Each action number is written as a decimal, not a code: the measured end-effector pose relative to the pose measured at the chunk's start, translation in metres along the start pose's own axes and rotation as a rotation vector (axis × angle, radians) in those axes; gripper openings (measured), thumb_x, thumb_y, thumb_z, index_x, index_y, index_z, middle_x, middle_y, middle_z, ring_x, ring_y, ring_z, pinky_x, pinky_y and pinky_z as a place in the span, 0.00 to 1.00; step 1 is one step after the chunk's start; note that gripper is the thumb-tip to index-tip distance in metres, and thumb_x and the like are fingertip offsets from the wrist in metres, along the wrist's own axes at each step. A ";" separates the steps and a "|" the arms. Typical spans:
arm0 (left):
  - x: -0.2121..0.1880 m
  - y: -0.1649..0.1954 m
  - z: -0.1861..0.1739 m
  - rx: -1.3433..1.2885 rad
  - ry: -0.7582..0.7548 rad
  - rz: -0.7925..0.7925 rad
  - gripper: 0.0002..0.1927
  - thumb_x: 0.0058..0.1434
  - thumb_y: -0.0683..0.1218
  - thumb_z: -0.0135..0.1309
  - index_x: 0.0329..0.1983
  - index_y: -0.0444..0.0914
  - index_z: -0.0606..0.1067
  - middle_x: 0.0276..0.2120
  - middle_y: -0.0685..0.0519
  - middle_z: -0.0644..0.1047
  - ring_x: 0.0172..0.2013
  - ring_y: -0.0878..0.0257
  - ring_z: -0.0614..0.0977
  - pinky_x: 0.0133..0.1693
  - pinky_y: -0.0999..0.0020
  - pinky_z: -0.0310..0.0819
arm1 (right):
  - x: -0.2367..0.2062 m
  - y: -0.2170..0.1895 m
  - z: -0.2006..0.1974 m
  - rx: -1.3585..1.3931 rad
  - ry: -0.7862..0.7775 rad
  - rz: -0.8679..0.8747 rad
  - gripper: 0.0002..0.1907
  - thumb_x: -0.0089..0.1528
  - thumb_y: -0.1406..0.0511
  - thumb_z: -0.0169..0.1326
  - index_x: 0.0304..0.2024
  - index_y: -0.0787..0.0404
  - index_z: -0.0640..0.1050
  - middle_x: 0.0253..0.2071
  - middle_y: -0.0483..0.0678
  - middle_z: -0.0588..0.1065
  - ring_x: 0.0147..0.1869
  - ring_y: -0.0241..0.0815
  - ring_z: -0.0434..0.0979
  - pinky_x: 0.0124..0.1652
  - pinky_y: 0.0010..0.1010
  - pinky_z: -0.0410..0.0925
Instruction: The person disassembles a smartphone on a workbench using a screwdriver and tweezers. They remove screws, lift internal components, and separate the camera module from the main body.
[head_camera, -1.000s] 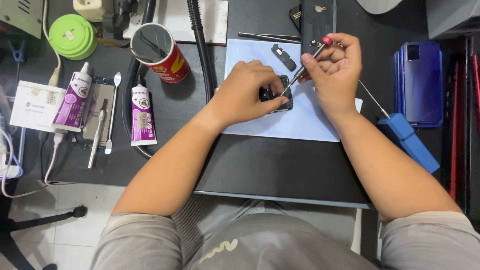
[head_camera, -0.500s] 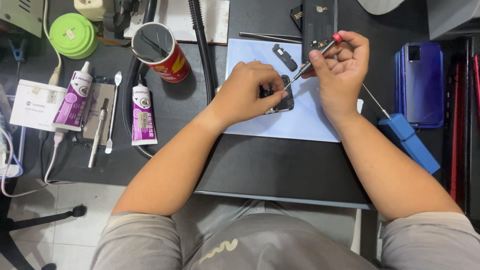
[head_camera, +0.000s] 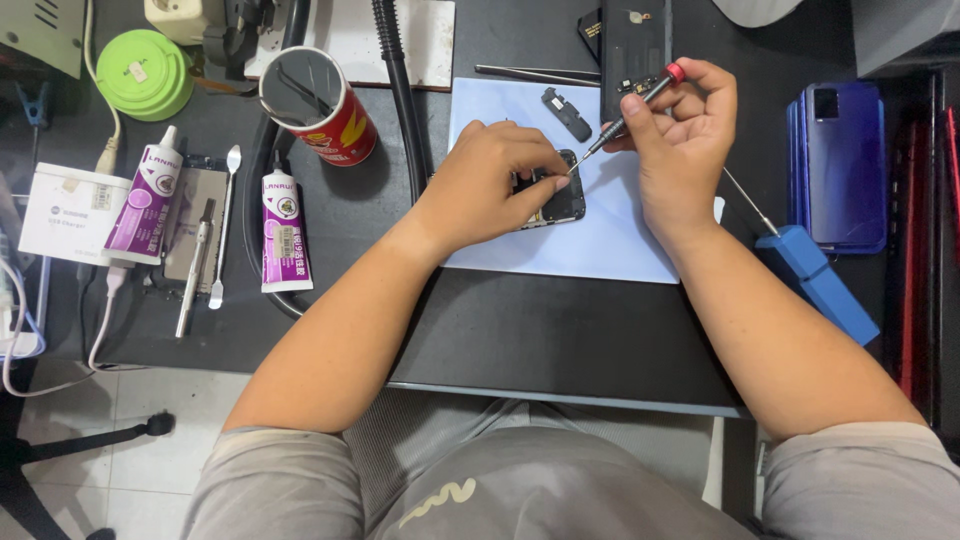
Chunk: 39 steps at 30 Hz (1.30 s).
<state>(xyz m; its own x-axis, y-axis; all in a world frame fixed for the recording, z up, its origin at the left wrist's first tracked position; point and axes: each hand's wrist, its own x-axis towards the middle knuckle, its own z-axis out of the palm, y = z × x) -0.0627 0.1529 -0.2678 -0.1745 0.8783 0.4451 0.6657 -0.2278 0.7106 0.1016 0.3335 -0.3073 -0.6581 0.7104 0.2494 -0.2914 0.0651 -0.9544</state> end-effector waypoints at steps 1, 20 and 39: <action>0.000 0.000 0.000 0.008 -0.003 -0.006 0.03 0.60 0.45 0.62 0.33 0.41 0.82 0.31 0.58 0.81 0.34 0.59 0.81 0.38 0.59 0.65 | 0.000 0.000 0.000 0.008 0.006 0.005 0.25 0.74 0.74 0.60 0.65 0.61 0.60 0.44 0.52 0.74 0.43 0.38 0.82 0.41 0.32 0.80; -0.009 -0.031 0.006 0.511 0.210 -0.142 0.03 0.60 0.43 0.62 0.36 0.41 0.84 0.35 0.54 0.80 0.41 0.55 0.78 0.42 0.57 0.65 | -0.001 0.003 -0.003 -0.021 -0.003 -0.052 0.26 0.76 0.74 0.59 0.67 0.60 0.58 0.47 0.54 0.74 0.46 0.43 0.84 0.43 0.34 0.81; -0.004 -0.009 0.002 0.145 0.203 -0.012 0.11 0.54 0.48 0.66 0.36 0.39 0.78 0.33 0.55 0.78 0.35 0.57 0.79 0.39 0.59 0.64 | -0.002 0.002 -0.002 0.000 0.015 -0.054 0.27 0.75 0.74 0.61 0.64 0.59 0.57 0.49 0.55 0.73 0.45 0.42 0.83 0.43 0.35 0.81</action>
<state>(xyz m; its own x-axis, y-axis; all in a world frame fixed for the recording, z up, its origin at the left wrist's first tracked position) -0.0665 0.1521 -0.2768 -0.3156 0.7745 0.5482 0.7571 -0.1427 0.6375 0.1041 0.3338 -0.3099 -0.6309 0.7164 0.2981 -0.3265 0.1035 -0.9395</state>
